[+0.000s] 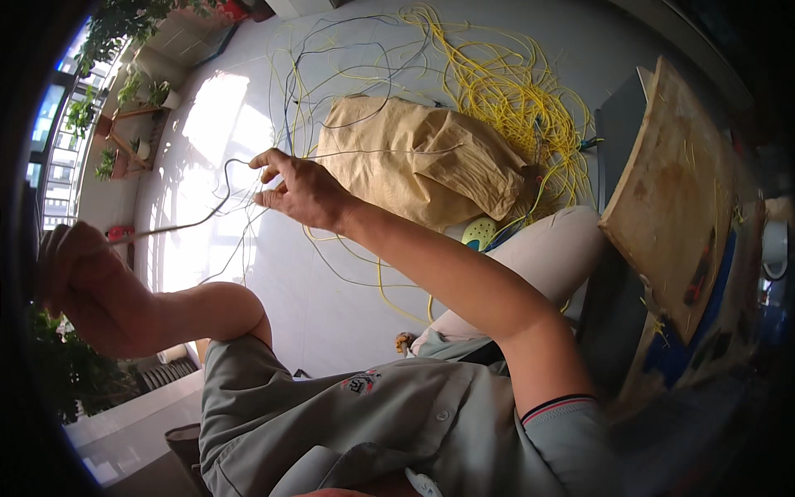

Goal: The person sits on the floor and strips the outer insulation from white electrical wires using a utility knife. They hold the wire against a wooden board and carefully scrape away the coating to expose the inner conductors.

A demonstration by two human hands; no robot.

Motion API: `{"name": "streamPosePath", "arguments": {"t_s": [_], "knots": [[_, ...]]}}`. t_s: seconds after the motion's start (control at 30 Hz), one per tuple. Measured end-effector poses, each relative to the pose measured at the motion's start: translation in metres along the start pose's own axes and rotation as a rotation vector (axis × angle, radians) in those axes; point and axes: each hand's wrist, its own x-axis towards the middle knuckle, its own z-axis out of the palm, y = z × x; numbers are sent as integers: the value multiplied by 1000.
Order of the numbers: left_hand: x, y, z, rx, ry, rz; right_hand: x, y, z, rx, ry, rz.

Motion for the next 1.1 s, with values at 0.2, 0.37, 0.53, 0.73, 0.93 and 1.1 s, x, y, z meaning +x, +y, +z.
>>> {"name": "streamPosePath", "arguments": {"t_s": [0.2, 0.37, 0.53, 0.73, 0.93, 1.1], "knots": [[-51, -39, 14, -95, -111, 160, -13, -26, 9, 895, -97, 172], [-43, -27, -13, -169, -19, 83, -43, 0, 31, -107, -382, -147], [-16, -40, -62, 723, -9, 474, 0, -91, -18, -337, -49, -336], [-53, -103, -195, 1948, 55, 196, 0, -164, -47, -540, -44, -504], [52, 2, -213, 1533, -168, -349, -20, -171, -109, -601, 118, -533], [193, 392, -239, 2414, 470, 497, -70, -156, -137, -225, 227, -307]]}}
